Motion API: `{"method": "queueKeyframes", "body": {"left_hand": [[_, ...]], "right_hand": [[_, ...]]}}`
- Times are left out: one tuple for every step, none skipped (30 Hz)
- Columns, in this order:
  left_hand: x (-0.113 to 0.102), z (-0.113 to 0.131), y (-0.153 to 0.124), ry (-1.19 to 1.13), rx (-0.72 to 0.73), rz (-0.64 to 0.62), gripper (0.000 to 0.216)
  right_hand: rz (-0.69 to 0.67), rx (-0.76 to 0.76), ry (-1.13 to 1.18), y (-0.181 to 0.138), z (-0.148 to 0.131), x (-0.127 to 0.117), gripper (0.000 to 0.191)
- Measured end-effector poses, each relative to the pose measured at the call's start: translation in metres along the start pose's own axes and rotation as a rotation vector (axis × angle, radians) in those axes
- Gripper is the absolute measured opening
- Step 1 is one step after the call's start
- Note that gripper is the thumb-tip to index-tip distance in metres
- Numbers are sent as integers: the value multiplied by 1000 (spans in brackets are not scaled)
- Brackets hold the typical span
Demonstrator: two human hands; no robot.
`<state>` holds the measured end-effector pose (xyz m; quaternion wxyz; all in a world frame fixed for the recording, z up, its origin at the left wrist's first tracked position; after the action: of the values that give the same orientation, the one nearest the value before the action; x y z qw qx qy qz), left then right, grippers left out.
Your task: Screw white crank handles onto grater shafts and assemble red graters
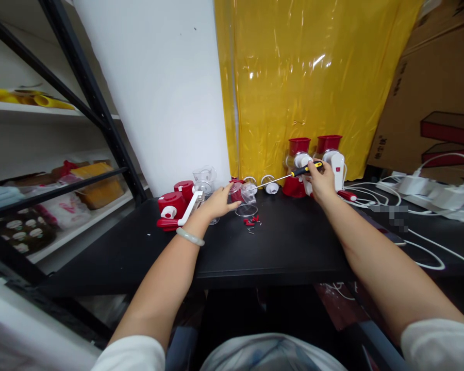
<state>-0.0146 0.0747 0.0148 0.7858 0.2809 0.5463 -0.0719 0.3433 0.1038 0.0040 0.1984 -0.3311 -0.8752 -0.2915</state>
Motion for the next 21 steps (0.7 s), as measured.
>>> {"method": "queueKeyframes", "body": {"left_hand": [[0,0,0,0,2,1,89],[0,0,0,-2,4,3,89],[0,0,0,-4,4,5,89],[0,0,0,-4,1,6,89],[0,1,0,-3,-2,4,89],[0,1,0,0,-5,1,90],[0,0,0,3,-7,-2,90],[1,0,0,6,-8,-3,90],[1,0,1,9,-6,-3,91],[2,-1,1,11,-2,-2,90],[2,-2,1,11,3,0,90],[3,-2,2,10,6,4,90],[3,-3,2,8,8,8,89],[3,-4,2,6,9,11,88],[3,-4,2,2,11,15,88],[3,-4,2,-2,14,18,87],[3,-4,2,-6,19,21,87],[2,-3,2,-10,20,23,87],[2,-2,1,-12,19,21,87],[1,-2,1,-12,14,18,88],[1,-1,1,-11,7,12,89]], "right_hand": [[0,-8,6,0,0,0,50],[0,-10,20,1,0,0,51],[2,-5,39,2,1,0,51],[6,6,59,3,2,-1,51],[9,22,75,5,3,-1,51],[6,38,86,7,4,-1,50],[-4,54,92,8,5,0,49],[-23,69,97,9,6,0,48],[-42,85,103,10,6,1,46],[-56,101,109,10,6,1,44],[-61,116,114,10,7,2,42],[-56,129,117,9,7,2,39],[-45,133,116,8,7,2,36],[-32,124,110,7,6,2,35],[-23,101,98,6,6,1,35],[-20,69,82,5,6,1,37],[-21,35,68,5,5,0,40],[-26,5,57,5,5,-1,43],[-29,-16,52,5,5,-1,47],[-28,-25,56,5,5,-2,50],[-22,-21,68,6,5,-2,52]]}}
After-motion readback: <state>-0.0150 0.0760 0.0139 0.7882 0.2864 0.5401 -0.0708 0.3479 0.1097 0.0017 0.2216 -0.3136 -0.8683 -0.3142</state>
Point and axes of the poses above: each hand's wrist, its own y-axis towards the middle knuckle, its own x-axis out of the palm, z = x × y, the point moved 2 cm from there along y, towards the middle knuckle, and after that the axes turned 4 degrees about z, right-handed, at the moved point
